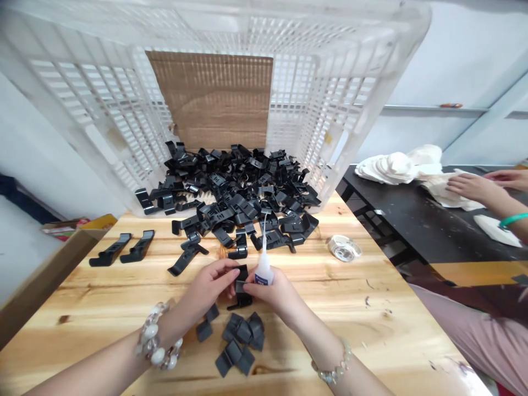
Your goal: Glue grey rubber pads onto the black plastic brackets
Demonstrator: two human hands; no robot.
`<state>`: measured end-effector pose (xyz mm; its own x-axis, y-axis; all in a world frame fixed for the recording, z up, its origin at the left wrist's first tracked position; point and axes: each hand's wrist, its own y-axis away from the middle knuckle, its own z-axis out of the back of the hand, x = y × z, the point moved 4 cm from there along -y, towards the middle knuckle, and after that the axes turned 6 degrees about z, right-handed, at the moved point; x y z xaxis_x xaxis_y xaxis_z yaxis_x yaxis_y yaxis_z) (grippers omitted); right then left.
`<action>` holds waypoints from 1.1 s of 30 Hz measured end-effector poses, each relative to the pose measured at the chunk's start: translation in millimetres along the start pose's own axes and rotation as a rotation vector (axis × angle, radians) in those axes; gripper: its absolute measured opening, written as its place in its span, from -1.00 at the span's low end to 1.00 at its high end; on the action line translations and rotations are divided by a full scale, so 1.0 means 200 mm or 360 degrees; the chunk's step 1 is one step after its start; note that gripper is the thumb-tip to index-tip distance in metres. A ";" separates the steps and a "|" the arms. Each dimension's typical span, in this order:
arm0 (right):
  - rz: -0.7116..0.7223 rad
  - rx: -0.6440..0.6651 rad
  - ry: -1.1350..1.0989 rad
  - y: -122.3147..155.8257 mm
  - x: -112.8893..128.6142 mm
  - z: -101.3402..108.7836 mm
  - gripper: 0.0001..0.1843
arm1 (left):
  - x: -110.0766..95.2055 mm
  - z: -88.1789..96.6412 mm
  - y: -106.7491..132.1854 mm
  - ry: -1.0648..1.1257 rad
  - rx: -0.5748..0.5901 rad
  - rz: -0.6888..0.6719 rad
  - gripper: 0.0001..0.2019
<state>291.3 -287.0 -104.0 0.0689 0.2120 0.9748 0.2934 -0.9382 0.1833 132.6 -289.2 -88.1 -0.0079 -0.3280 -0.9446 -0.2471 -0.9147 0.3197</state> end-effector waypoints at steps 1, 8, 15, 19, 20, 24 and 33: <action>0.0001 0.0005 0.0009 0.00 0.00 0.00 -0.69 | 0.00 0.00 0.00 -0.0007 -0.0019 -0.0014 -0.77; 0.0008 -0.0045 0.0086 0.00 0.01 -0.01 -0.74 | -0.01 0.01 0.01 -0.0085 -0.0043 0.0004 -0.73; 0.0027 -0.0233 0.0079 0.01 0.02 -0.02 -0.68 | -0.01 -0.02 0.03 -0.0248 0.0134 -0.0059 -0.52; 0.0043 -0.0228 -0.0039 0.01 0.03 -0.01 -0.57 | -0.01 -0.02 0.02 -0.0270 0.0117 -0.0098 -0.56; 0.0045 -0.0222 -0.0095 0.00 0.03 0.00 -0.55 | -0.01 -0.02 0.02 -0.0279 0.0114 -0.0100 -0.57; 0.0006 -0.0367 -0.0289 0.00 0.07 0.05 -0.39 | 0.00 -0.01 0.02 -0.0297 0.0057 -0.0109 -0.57; -0.0121 -0.0233 -0.1125 -0.03 0.12 0.10 -0.58 | -0.01 -0.01 0.03 -0.0307 0.0037 -0.0062 -0.58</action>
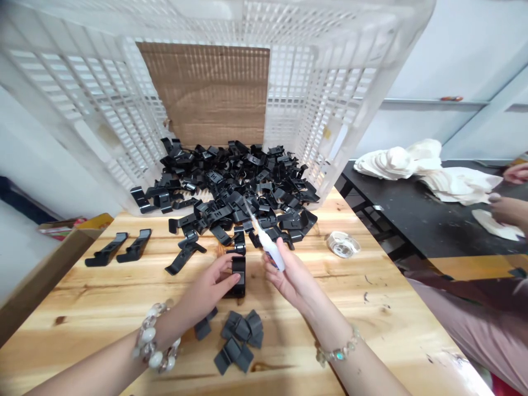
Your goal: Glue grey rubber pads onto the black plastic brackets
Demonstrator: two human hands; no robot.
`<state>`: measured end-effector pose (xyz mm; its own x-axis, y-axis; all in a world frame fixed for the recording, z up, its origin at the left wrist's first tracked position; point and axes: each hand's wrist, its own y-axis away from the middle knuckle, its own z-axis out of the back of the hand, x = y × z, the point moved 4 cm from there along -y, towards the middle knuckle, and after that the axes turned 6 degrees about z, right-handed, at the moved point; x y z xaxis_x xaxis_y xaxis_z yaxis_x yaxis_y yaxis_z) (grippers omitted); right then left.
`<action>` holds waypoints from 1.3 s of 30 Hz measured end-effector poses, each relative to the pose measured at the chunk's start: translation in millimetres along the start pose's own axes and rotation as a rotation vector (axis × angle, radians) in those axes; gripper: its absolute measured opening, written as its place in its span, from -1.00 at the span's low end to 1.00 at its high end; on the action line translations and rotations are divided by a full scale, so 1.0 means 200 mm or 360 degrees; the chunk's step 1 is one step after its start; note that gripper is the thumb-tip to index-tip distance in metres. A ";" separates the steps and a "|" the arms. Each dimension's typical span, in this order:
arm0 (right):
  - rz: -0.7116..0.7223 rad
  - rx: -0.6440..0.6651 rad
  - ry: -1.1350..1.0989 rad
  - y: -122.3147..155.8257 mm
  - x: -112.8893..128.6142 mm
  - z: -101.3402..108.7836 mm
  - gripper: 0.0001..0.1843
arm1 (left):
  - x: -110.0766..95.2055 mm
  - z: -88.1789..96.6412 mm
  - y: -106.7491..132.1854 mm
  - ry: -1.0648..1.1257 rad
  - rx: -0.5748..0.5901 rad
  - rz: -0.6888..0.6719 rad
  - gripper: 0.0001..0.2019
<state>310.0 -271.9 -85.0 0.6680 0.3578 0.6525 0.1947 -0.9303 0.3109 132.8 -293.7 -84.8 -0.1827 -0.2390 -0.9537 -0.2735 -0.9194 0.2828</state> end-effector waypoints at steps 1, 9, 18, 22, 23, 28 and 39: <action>0.0002 0.0007 -0.0072 -0.01 0.01 0.00 -0.60 | 0.00 0.00 0.00 0.0014 0.0009 0.0005 -0.58; 0.0220 -0.0188 -0.0320 -0.02 0.09 0.01 -0.62 | 0.00 0.00 0.01 0.0009 -0.0002 0.0017 -0.59; 0.1043 -0.0451 0.0257 0.06 0.19 0.01 -0.57 | -0.01 0.00 0.01 0.0074 0.0042 0.0026 -0.59; 0.1364 -0.0543 0.0388 0.11 0.21 0.01 -0.61 | 0.00 0.00 0.01 0.0051 0.0005 0.0044 -0.59; 0.1392 -0.0536 0.0391 0.12 0.21 0.01 -0.62 | 0.00 0.00 0.01 0.0055 0.0011 0.0043 -0.59; 0.1289 -0.0520 0.0364 0.10 0.22 0.01 -0.67 | 0.02 0.00 0.00 0.0050 0.0031 0.0025 -0.60; 0.1150 -0.0550 0.0423 0.10 0.20 0.00 -0.64 | 0.02 0.00 0.01 0.0004 0.0045 0.0033 -0.59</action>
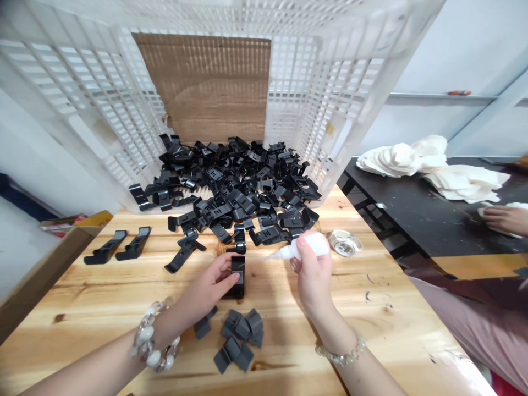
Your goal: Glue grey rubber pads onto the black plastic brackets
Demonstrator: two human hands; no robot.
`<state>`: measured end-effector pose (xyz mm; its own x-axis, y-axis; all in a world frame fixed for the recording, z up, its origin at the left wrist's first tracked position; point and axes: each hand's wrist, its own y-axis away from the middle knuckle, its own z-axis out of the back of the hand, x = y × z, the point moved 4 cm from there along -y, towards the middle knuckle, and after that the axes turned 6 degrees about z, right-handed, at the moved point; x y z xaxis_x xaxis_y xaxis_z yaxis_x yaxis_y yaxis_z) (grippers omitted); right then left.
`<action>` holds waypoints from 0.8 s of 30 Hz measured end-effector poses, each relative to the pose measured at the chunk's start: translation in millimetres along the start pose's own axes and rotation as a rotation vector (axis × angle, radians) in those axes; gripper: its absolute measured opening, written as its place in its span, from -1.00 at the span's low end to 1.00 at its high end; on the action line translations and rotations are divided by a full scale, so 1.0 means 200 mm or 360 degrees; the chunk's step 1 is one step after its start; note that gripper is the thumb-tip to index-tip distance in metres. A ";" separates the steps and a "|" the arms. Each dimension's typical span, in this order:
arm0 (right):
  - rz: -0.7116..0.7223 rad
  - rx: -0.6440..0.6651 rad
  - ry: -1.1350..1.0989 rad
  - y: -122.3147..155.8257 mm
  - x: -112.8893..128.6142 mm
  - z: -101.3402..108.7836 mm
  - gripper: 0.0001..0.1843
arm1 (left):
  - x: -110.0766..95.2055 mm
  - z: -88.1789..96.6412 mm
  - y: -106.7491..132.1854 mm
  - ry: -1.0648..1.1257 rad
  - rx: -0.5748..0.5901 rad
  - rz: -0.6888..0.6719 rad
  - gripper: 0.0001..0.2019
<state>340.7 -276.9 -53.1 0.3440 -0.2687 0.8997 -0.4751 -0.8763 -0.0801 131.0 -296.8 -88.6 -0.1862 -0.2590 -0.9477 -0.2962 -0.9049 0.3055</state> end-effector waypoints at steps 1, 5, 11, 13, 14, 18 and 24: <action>-0.0005 -0.0003 0.0013 0.00 0.00 0.00 -0.63 | 0.00 0.00 0.00 0.0005 -0.0003 -0.0001 -0.59; -0.0019 -0.0003 0.0004 0.00 -0.01 0.00 -0.62 | 0.00 0.00 0.00 0.0003 -0.0006 -0.0007 -0.60; -0.0003 0.0035 -0.0015 0.00 -0.01 0.00 -0.65 | -0.01 0.00 0.00 -0.0023 0.0011 0.0008 -0.60; -0.0003 0.0037 -0.0015 0.00 -0.01 0.00 -0.65 | -0.02 0.00 0.01 -0.0032 0.0014 0.0015 -0.60; -0.0004 0.0032 -0.0016 0.00 -0.01 0.00 -0.65 | -0.02 0.00 0.01 -0.0040 0.0015 0.0020 -0.60; -0.0004 0.0033 -0.0013 0.00 -0.01 -0.01 -0.66 | -0.01 0.00 0.01 -0.0049 0.0016 0.0031 -0.60; -0.0010 0.0086 -0.0029 0.00 0.00 -0.01 -0.68 | -0.01 0.00 0.01 -0.0064 0.0011 0.0040 -0.59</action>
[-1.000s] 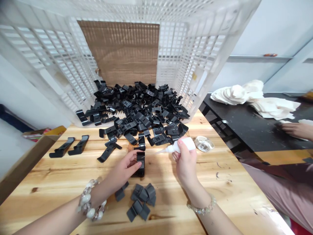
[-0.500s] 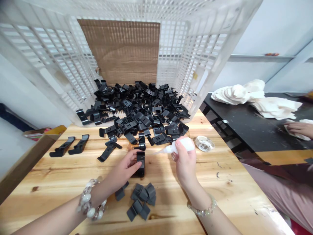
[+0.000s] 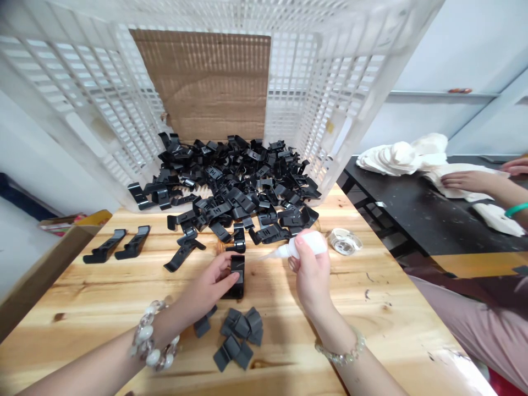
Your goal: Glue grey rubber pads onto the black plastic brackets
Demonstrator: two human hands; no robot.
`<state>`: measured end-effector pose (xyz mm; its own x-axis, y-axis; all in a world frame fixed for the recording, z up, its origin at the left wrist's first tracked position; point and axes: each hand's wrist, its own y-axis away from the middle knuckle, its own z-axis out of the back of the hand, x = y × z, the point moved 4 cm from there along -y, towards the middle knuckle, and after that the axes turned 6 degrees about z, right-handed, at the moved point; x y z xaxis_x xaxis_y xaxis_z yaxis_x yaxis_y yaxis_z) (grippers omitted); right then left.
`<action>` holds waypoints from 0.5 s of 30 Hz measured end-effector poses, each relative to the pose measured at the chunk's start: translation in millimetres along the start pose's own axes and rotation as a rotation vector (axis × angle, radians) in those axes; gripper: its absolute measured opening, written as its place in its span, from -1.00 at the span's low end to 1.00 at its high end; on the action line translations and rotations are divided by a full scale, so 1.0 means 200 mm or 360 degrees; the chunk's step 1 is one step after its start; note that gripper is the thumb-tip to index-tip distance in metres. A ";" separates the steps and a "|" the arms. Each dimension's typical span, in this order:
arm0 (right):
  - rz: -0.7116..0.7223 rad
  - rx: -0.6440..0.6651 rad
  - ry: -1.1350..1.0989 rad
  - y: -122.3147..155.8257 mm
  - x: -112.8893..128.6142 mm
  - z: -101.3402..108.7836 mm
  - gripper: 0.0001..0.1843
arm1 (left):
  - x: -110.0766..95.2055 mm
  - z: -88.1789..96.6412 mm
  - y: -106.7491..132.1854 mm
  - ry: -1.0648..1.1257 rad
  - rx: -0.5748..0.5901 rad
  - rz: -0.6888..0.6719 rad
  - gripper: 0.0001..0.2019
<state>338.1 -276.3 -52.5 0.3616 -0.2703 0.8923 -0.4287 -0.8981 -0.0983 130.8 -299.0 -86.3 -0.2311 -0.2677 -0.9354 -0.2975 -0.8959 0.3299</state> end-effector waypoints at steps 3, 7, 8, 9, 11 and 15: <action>-0.0001 0.0002 0.0008 0.00 0.00 0.00 -0.68 | 0.00 0.00 0.00 -0.0015 -0.0009 -0.0006 -0.59; 0.0003 -0.0004 0.0012 0.00 0.00 0.00 -0.68 | 0.01 0.00 -0.01 -0.0030 -0.0018 -0.0011 -0.57; 0.0001 0.0000 0.0011 0.00 0.00 0.00 -0.69 | 0.01 0.00 -0.01 -0.0034 -0.0018 -0.0011 -0.57; -0.0002 0.0008 0.0010 0.00 0.00 0.00 -0.69 | 0.01 0.00 -0.01 -0.0035 -0.0015 -0.0010 -0.57; -0.0004 0.0025 0.0006 0.00 0.00 0.00 -0.70 | 0.00 0.00 0.00 -0.0027 0.0001 -0.0015 -0.58; -0.0003 0.0043 0.0005 0.01 0.00 0.00 -0.73 | -0.01 0.00 0.00 -0.0027 0.0000 -0.0004 -0.60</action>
<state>337.5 -277.2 -52.3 0.3597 -0.2678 0.8938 -0.4055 -0.9076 -0.1087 131.9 -298.6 -84.5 -0.2462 -0.2595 -0.9338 -0.2979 -0.8966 0.3277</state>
